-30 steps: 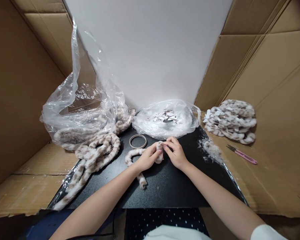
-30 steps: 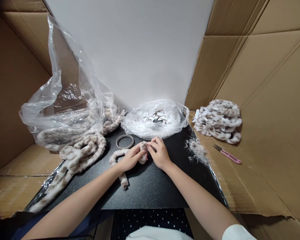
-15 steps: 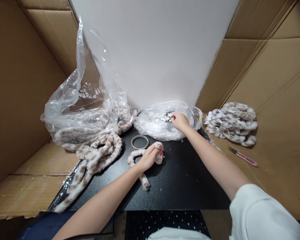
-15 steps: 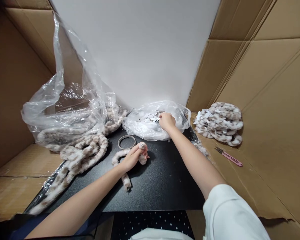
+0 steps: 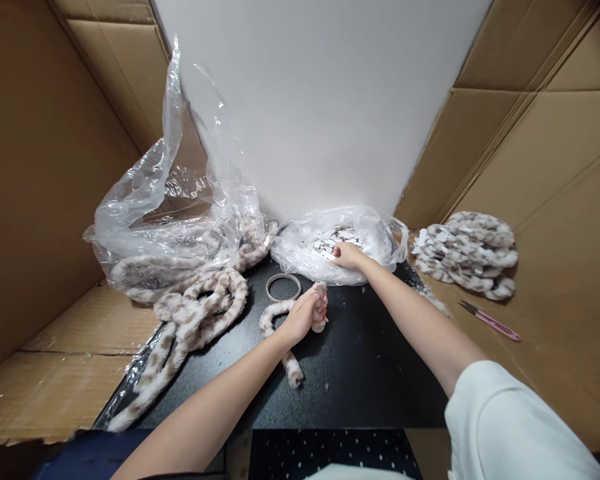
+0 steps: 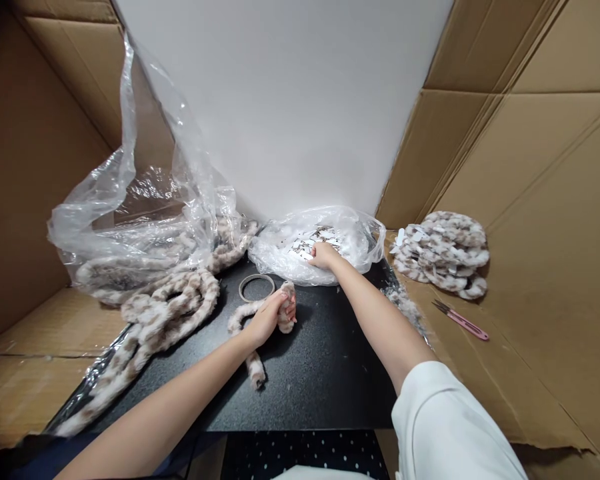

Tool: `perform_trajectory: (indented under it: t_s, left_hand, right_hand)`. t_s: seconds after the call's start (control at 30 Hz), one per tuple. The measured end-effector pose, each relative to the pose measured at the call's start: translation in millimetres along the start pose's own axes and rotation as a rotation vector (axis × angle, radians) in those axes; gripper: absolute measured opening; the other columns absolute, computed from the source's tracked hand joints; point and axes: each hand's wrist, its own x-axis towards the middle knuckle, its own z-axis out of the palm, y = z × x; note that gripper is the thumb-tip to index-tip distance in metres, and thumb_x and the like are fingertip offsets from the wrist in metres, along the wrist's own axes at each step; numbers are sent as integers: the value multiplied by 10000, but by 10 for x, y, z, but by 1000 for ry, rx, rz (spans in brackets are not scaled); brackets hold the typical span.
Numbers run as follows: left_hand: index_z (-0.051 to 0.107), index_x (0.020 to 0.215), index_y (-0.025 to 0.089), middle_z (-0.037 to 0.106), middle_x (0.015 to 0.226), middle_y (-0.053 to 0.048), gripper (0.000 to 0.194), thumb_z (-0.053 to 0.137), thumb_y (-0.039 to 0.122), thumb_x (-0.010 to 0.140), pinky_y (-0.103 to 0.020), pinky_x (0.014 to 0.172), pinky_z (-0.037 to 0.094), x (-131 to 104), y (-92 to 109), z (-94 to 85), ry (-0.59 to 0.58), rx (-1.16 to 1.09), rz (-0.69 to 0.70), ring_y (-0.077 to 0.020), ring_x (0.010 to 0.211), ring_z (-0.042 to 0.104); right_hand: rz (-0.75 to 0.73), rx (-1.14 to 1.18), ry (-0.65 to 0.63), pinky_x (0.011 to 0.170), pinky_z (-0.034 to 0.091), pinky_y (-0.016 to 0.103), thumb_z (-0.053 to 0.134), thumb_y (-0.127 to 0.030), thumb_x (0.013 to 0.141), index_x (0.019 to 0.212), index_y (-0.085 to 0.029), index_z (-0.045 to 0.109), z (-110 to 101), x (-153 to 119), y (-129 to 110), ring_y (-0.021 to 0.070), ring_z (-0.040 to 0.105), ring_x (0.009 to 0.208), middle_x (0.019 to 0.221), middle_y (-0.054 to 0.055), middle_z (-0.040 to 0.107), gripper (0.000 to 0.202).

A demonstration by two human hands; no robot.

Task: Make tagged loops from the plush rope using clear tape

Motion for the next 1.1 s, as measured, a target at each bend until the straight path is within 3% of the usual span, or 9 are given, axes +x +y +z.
perform_trajectory:
  t_s: [0.17, 0.3, 0.47, 0.57, 0.67, 0.8, 0.93, 1.1]
  left_hand:
    - [583, 855, 143, 519, 658, 5, 409, 553, 548, 801, -247, 569, 448, -1, 10, -20, 35, 99, 21, -111, 569, 500]
    - [645, 903, 130, 541, 707, -17, 458, 568, 568, 795, -242, 583, 442, 2, 9, -29, 48, 161, 39, -118, 612, 507]
    - [660, 919, 122, 526, 697, -12, 508, 575, 604, 779, -232, 565, 433, 4, 16, -27, 45, 167, 34, -110, 600, 492]
    - [655, 929, 112, 492, 666, 9, 545, 580, 628, 769, -225, 524, 405, 5, 4, -24, 25, 162, 25, -87, 536, 450]
    - [639, 902, 112, 414, 617, 47, 540, 565, 634, 783, -212, 472, 358, 1, -10, -17, 4, 164, 8, -58, 463, 365]
    - [640, 837, 105, 394, 581, 49, 543, 535, 636, 802, -198, 451, 315, -12, 3, -8, -22, 260, 54, -61, 459, 361]
    - [610, 801, 125, 385, 543, 55, 524, 485, 633, 831, -188, 417, 266, -25, 15, -10, -31, 317, 46, -65, 434, 336]
    - [562, 740, 152, 381, 536, 53, 478, 448, 601, 856, -192, 429, 246, -40, 11, -22, -54, 417, 51, -76, 450, 318]
  right_hand:
    - [36, 92, 32, 596, 436, 207, 777, -85, 546, 736, -170, 659, -76, -89, 82, 140, 601, 674, 736, 3, 673, 239]
    - [49, 191, 113, 573, 448, 207, 748, -68, 556, 685, -167, 656, -183, -158, 149, 125, 596, 618, 662, -14, 653, 187]
    - [40, 304, 281, 677, 505, 251, 712, -92, 598, 756, -161, 663, -400, -262, 90, 142, 635, 694, 779, 19, 696, 179]
    - [-66, 438, 302, 665, 521, 257, 737, -185, 624, 824, -163, 659, -451, -526, -74, 143, 646, 695, 832, 29, 706, 215]
    - [-252, 646, 272, 638, 527, 273, 754, -239, 627, 789, -177, 648, -357, -906, -267, 151, 646, 669, 774, 16, 689, 203]
    - [-301, 764, 226, 658, 543, 301, 751, -253, 653, 757, -191, 655, -162, -1264, -391, 165, 654, 661, 713, 8, 674, 155]
    - [-335, 803, 267, 704, 555, 321, 739, -271, 709, 770, -202, 675, -47, -1364, -370, 184, 673, 715, 759, 27, 702, 112]
    - [-448, 675, 443, 698, 534, 310, 698, -220, 777, 759, -219, 679, 64, -1449, -373, 184, 672, 733, 771, 26, 714, 26]
